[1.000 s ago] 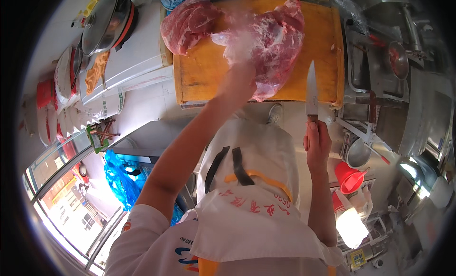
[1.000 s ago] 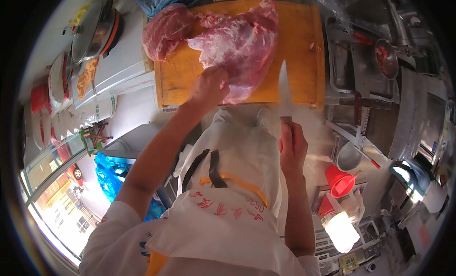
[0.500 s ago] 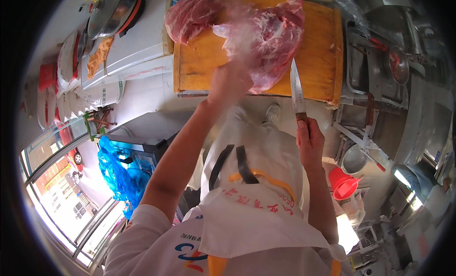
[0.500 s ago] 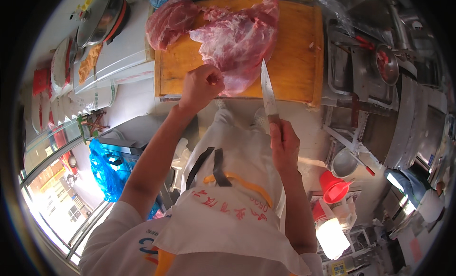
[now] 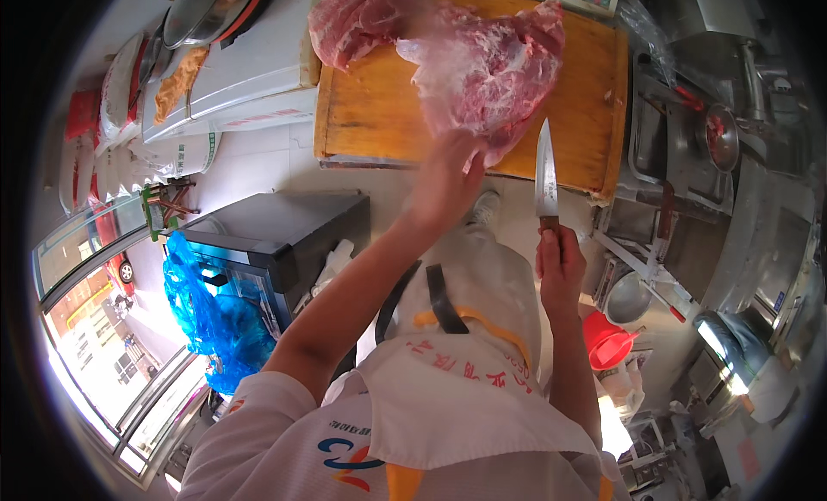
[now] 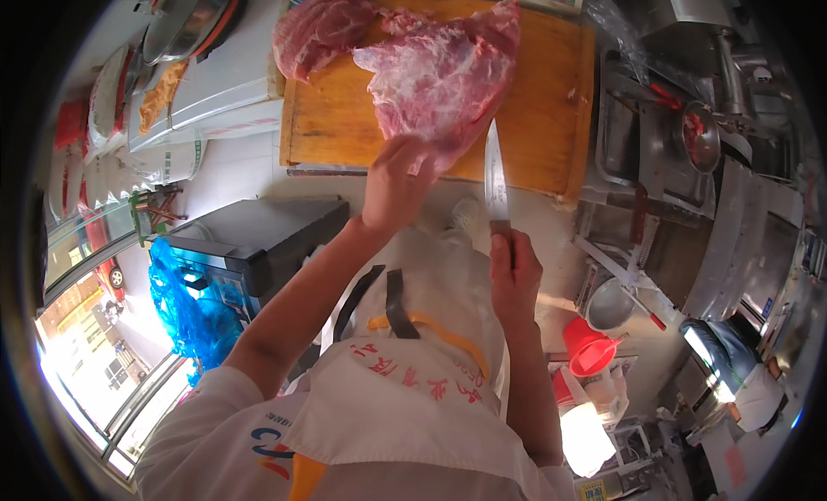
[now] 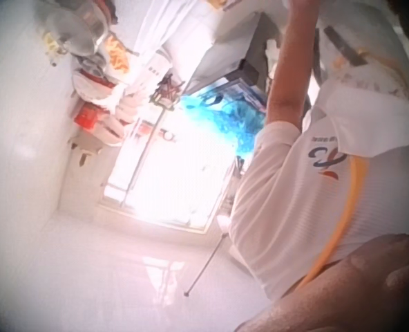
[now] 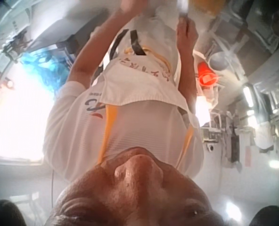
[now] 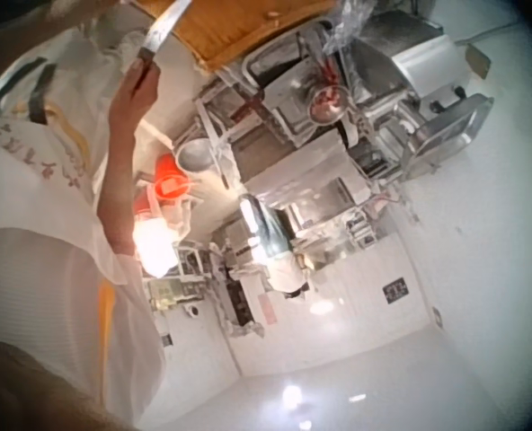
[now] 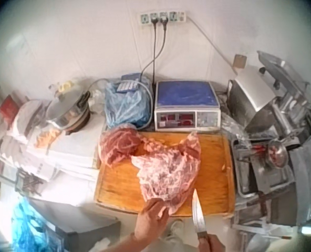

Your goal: The person uses a knife to trim fat and connective tissue from a large piece of raw meat on a wooden cutting board.

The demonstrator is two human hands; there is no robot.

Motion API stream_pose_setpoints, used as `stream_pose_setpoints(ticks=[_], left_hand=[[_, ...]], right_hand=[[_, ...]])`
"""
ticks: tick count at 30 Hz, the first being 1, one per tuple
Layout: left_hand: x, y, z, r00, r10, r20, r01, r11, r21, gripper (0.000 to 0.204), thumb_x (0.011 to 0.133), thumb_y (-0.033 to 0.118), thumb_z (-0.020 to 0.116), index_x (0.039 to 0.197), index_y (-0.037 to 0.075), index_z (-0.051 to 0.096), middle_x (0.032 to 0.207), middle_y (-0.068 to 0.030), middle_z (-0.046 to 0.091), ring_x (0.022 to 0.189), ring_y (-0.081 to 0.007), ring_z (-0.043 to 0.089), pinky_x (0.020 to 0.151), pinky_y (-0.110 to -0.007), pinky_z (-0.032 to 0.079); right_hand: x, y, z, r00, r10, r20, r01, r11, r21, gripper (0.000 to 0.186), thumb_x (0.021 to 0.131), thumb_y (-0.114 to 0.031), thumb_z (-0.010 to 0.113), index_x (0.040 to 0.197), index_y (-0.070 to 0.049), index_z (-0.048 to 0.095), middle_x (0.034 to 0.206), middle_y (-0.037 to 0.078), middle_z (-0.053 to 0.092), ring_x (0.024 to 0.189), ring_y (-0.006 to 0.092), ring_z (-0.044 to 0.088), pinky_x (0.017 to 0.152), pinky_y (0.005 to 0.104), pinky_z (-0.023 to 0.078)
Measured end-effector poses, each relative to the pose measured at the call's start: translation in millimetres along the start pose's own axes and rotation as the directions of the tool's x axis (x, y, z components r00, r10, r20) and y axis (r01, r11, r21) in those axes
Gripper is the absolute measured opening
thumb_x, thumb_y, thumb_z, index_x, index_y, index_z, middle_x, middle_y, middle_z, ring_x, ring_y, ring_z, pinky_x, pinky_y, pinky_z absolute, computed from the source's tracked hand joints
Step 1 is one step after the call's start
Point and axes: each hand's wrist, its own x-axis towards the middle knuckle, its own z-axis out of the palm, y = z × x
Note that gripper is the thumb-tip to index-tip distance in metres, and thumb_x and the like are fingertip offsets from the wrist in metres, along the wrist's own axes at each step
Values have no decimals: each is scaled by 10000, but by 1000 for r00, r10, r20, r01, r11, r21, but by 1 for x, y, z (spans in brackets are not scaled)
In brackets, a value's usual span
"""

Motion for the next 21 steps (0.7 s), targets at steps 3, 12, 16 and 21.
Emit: stream_pose_setpoints(ticks=[3,12,16,21], left_hand=[[29,7,19,994,-6,-105,-8,991,-137,206,880,-18,736,1077,42,750,1048,-131,713,881,-290,733,788,-361,604],[55,10,18,866,-429,258,482,853,-200,193,829,154,857,970,39,792,836,-106,750,775,-180,730,729,-324,584],[58,1,13,952,-267,149,274,961,-30,226,828,221,877,946,50,790,745,-83,718,692,-156,697,670,-329,564],[63,8,16,964,-219,154,219,976,14,329,816,294,909,865,22,731,733,-67,701,671,-140,664,664,-317,550]], right_hand=[[1,-7,-1,1000,12,-5,-12,999,36,208,1111,-212,595,1104,-14,661,717,-28,539,584,45,468,529,246,380],[-3,0,-8,999,7,-43,-4,997,72,212,1116,-228,599,1090,-25,656,716,-42,529,577,35,450,522,236,367],[0,-4,-6,999,-8,-38,11,997,79,206,1112,-222,603,1096,-24,658,707,-48,514,587,33,445,528,238,362],[12,-16,2,999,-36,-6,37,995,92,206,1106,-216,609,1096,-18,664,730,-44,519,600,35,441,539,247,373]])
